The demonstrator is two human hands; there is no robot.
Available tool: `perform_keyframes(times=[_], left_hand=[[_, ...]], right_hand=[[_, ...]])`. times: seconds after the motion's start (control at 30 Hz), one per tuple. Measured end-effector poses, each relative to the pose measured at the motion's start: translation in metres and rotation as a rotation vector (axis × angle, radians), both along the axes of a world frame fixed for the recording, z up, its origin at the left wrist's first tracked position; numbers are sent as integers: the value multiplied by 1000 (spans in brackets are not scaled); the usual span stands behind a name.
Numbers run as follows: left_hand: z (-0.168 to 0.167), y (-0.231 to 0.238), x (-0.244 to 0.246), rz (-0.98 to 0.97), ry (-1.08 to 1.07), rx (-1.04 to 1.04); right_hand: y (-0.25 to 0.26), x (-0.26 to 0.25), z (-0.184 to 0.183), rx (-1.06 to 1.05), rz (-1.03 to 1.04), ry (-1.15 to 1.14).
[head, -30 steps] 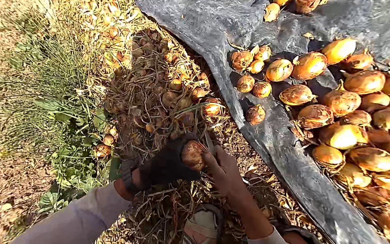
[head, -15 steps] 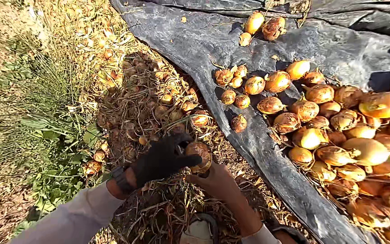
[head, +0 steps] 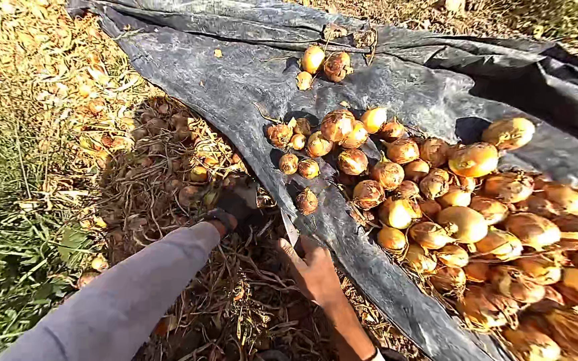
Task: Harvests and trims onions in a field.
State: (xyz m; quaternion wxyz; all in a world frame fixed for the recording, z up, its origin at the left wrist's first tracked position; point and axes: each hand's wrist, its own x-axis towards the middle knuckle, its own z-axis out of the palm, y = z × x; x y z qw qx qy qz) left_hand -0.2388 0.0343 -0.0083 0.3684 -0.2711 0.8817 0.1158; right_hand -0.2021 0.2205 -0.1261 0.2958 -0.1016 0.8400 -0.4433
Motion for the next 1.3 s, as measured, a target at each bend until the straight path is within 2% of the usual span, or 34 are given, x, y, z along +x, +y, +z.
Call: perform_keyframes(times=[0.03,0.07,0.13,0.17,0.3,0.37,0.43,0.53,0.6,0.67,0.73,0.8,0.83,0.9,0.97,1.0,1.07,1.13,1.2,1.3], left_hand=[[2,-1,4,39,11,58],[-5,-7,16,28,125,139],[-65,-36,46,-121,492,299],[-78,-41,52,-126,504,358],[-44,-19,73,41,460,610],[-33,-18,79,10,458,656],[-24,-20,85,-90,443,556],[-19,-20,97,-256,455,248],[-25,-20,105,-370,510,67],[-40,-22,110,-402,600,-87],[-58,-40,108,-269,614,-117],[-75,-79,105,-10,545,-98],[-76,-96,106,164,549,10],[-59,-104,114,507,627,367],[-43,-87,129,782,658,749],[-38,-74,135,850,643,876],[-29,-45,143,877,588,1044],[-31,-26,147,872,524,1153],[-34,-19,147,813,482,1159],[-28,-23,142,618,455,1023]], right_hand=[[5,-4,-2,-17,-45,-2],[9,-7,-6,-25,-90,-9],[13,-12,-9,-15,-139,-50],[13,-12,-9,-16,-138,-77],[2,0,0,-134,-45,-101],[-3,7,4,-236,-11,-88],[-6,14,6,-307,-3,-32],[-15,24,11,-344,41,-15],[-24,32,16,-293,83,-73],[-29,38,21,-256,143,-120],[-30,48,22,-368,250,-75],[-30,61,27,-481,328,-39],[-28,64,24,-474,314,-26],[-25,58,10,-336,213,-47],[-25,40,4,-185,126,-211],[-26,35,5,-166,94,-261],[-28,36,9,-201,50,-252],[-28,43,7,-330,12,-169],[-25,45,5,-470,-11,-151],[-22,41,3,-574,35,-218]])
